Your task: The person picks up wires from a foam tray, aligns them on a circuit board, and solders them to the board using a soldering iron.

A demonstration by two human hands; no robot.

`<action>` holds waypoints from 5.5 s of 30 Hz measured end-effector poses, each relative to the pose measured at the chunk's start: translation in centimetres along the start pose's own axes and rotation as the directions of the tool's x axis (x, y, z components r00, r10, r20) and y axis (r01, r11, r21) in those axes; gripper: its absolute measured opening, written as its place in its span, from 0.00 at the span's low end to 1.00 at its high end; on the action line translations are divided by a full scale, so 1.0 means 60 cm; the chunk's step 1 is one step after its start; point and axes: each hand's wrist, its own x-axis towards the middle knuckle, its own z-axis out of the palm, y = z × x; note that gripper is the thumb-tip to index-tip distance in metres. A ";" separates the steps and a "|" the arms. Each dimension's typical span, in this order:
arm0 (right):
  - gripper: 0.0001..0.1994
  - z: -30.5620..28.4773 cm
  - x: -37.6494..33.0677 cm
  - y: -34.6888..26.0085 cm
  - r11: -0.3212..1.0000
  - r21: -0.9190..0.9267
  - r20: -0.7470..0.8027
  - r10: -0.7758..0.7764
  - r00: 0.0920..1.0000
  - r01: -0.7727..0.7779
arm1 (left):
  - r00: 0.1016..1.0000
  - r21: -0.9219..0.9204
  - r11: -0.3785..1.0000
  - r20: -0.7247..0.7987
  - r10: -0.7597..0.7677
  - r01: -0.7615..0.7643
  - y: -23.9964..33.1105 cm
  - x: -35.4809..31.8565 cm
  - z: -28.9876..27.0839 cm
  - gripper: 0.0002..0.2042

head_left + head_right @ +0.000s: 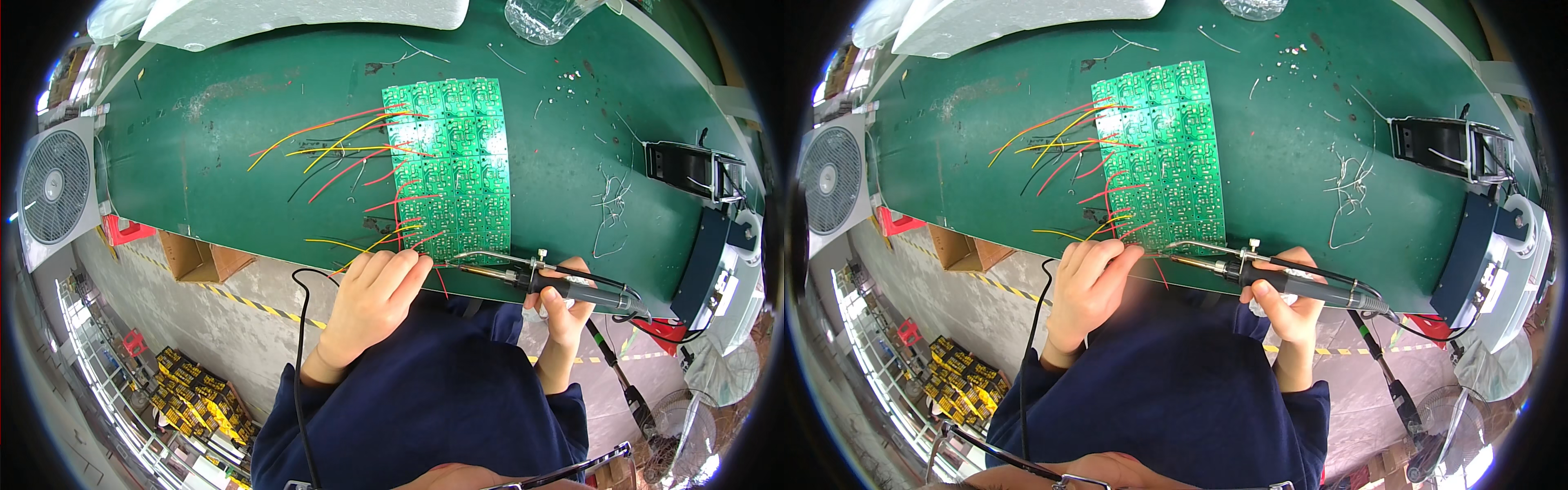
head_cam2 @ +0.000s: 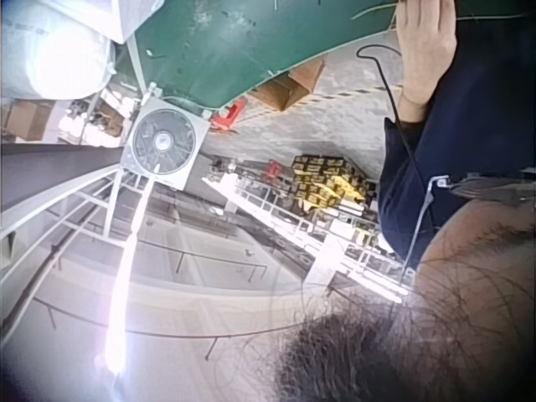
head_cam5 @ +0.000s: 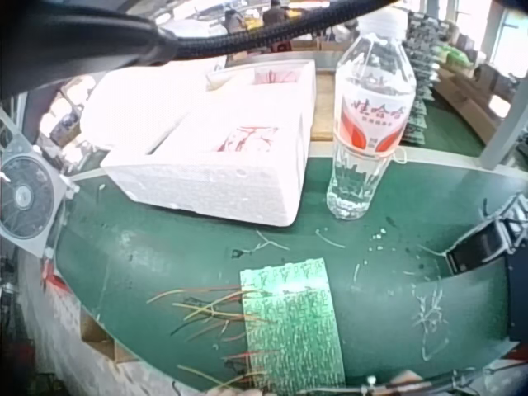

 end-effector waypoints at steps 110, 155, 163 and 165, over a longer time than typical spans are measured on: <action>0.12 -0.003 -0.006 0.013 0.991 0.079 -0.106 -0.097 0.990 0.105 | 0.677 0.043 0.739 -0.437 -0.591 0.673 -0.142 -0.084 -0.038 0.07; 0.13 -0.012 -0.007 0.021 0.978 0.162 -0.104 -0.119 0.987 0.135 | 0.958 -0.158 0.974 -0.211 -0.193 0.161 0.018 0.002 0.012 0.11; 0.15 -0.006 -0.003 0.025 0.979 0.107 -0.135 -0.160 0.978 0.175 | 0.965 -0.038 0.992 -0.231 -0.126 0.120 0.017 -0.021 -0.011 0.11; 0.14 -0.005 -0.004 0.024 0.978 0.092 -0.123 -0.175 0.977 0.187 | 0.973 0.018 0.997 -0.219 -0.073 0.078 0.016 -0.021 -0.008 0.11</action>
